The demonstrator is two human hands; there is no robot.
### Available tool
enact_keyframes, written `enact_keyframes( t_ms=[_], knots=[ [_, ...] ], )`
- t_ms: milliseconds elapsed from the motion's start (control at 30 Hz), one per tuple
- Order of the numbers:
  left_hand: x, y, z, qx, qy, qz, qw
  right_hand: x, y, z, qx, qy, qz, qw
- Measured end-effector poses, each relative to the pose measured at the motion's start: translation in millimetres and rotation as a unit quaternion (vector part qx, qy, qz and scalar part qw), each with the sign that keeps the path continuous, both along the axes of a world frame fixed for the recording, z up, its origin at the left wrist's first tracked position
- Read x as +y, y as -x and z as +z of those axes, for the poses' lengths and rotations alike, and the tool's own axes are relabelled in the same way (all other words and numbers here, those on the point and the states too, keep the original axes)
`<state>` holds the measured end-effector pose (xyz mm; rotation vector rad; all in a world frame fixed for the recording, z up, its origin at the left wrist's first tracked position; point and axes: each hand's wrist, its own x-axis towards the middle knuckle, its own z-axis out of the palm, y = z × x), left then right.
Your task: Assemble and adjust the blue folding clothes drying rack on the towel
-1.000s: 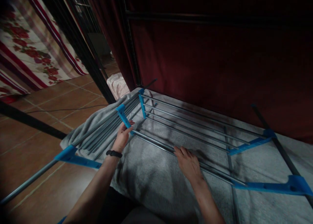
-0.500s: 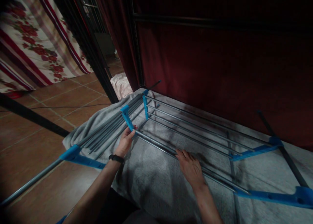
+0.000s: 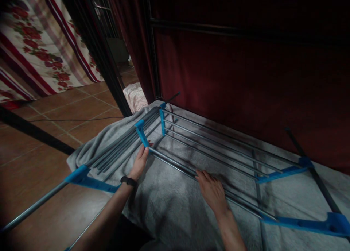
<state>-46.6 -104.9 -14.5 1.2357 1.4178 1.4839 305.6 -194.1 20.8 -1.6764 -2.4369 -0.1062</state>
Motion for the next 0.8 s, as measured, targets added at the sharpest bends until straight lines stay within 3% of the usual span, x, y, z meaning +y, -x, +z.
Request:
enact_keyframes(
  t_ms=[133,300,467,633,800],
  knots=[
    [2.6,1.4,-0.4,0.051,-0.005,0.007,0.999,0.0,4.0,2.4,0.008,-0.003,-0.005,1.000],
    [2.4,-0.8,2.7,0.033,-0.004,0.015,0.999,-4.9,5.7,4.1,0.012,-0.068,0.000,0.998],
    [-2.4,-1.0,6.9,-0.025,0.004,0.019,0.999,-27.5,-22.4,-7.3,0.038,-0.153,-0.047,0.986],
    [3.4,3.5,-3.8,-0.065,0.008,0.010,0.998,-46.8,-54.2,-19.5,0.046,-0.180,-0.078,0.979],
    [15.3,-0.6,-13.5,-0.040,0.006,0.064,0.997,-44.0,-57.2,-21.3,0.046,-0.179,-0.074,0.980]
  ],
)
